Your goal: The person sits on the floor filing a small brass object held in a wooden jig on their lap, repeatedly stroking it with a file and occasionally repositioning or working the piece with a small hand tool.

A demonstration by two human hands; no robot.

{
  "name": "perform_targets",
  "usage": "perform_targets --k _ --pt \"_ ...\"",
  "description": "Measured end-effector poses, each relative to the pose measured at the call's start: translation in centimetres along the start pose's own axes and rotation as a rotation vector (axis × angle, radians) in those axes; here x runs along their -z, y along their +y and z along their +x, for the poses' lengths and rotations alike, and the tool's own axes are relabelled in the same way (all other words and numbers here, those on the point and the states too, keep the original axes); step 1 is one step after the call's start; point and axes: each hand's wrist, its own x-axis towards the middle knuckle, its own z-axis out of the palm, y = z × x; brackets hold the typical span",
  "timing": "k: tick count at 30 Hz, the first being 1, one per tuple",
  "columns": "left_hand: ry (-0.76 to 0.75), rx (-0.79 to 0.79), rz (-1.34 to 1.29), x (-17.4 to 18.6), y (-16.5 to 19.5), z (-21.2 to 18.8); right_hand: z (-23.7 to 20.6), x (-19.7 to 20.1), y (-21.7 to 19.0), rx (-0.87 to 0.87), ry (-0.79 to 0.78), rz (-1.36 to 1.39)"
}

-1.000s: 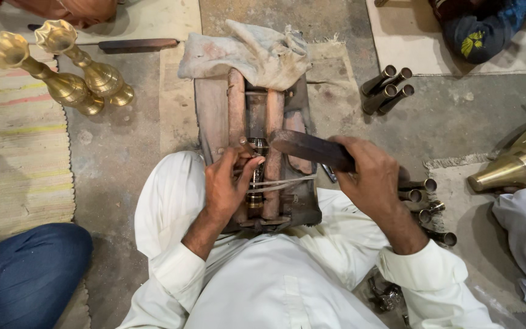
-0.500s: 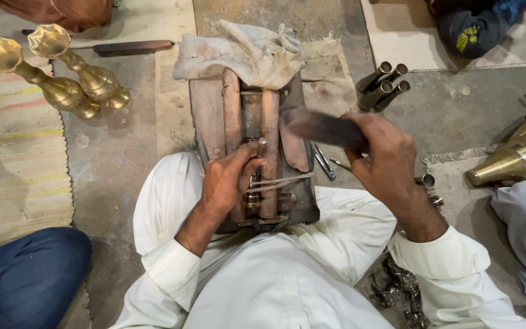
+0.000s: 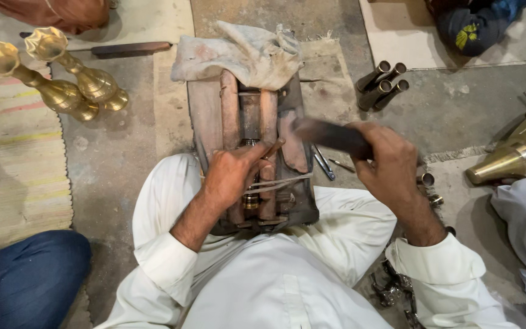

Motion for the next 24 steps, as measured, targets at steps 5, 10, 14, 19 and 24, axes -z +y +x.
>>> perform_targets --k 5,10,14,19,24 --pt "-0.029 -0.006 0.022 0.4 -0.1 0.4 -1.3 -0.5 1.3 -0.213 0.021 0.097" --pt "-0.136 0.025 0.043 0.5 0.1 1.2 -1.9 -0.7 1.6 -0.009 -0.044 -0.07" --pt "-0.217 -0.013 0.111 0.6 0.2 2.3 -2.4 -1.3 1.6 -0.116 -0.082 -0.031" --pt "-0.272 -0.053 0.059 0.5 0.1 3.4 -3.2 -1.8 2.1 -0.215 -0.118 0.013" --pt "-0.343 -0.057 0.089 0.5 0.1 4.1 -4.4 -2.7 2.2 -0.638 -0.156 0.29"
